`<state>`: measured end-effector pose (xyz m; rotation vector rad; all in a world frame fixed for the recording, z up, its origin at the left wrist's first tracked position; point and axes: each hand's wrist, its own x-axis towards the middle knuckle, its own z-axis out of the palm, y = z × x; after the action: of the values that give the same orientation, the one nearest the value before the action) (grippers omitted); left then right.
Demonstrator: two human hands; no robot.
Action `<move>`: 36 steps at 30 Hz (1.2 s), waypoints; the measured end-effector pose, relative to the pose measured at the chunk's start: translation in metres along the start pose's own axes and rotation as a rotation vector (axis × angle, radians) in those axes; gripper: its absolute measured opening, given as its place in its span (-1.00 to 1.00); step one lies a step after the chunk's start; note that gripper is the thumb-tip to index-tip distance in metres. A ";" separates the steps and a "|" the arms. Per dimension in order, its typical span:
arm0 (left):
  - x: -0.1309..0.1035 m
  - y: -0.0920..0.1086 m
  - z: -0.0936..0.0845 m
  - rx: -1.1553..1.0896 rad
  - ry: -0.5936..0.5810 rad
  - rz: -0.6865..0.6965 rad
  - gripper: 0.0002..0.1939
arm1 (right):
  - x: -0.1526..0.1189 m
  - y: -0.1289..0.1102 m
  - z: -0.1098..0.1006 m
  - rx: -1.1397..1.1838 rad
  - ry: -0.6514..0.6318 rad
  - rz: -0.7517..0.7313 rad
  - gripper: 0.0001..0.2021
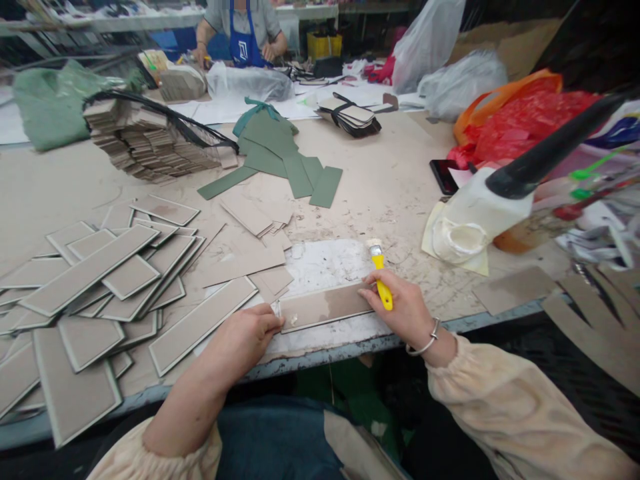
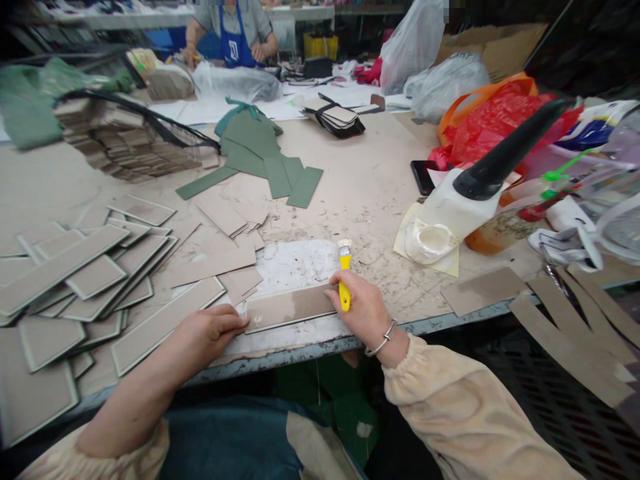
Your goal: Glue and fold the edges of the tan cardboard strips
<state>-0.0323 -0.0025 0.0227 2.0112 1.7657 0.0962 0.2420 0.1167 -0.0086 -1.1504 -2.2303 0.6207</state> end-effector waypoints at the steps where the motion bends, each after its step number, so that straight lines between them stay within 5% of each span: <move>1: 0.000 0.000 0.000 0.001 0.000 0.000 -0.70 | 0.000 0.000 0.000 -0.011 0.004 -0.014 -0.90; 15: 0.000 -0.004 0.005 0.034 0.024 0.013 -0.70 | 0.001 -0.002 0.002 -0.041 0.049 -0.085 -0.91; 23: -0.001 -0.003 0.007 0.121 0.190 0.074 -0.75 | 0.002 -0.002 0.001 -0.009 0.046 -0.043 -0.94; 36: -0.001 -0.002 0.006 0.046 0.176 0.048 -0.84 | 0.003 0.001 0.006 -0.044 0.062 -0.089 -0.94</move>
<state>-0.0317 -0.0052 0.0167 2.1354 1.8398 0.2576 0.2373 0.1189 -0.0128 -1.0713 -2.2386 0.4950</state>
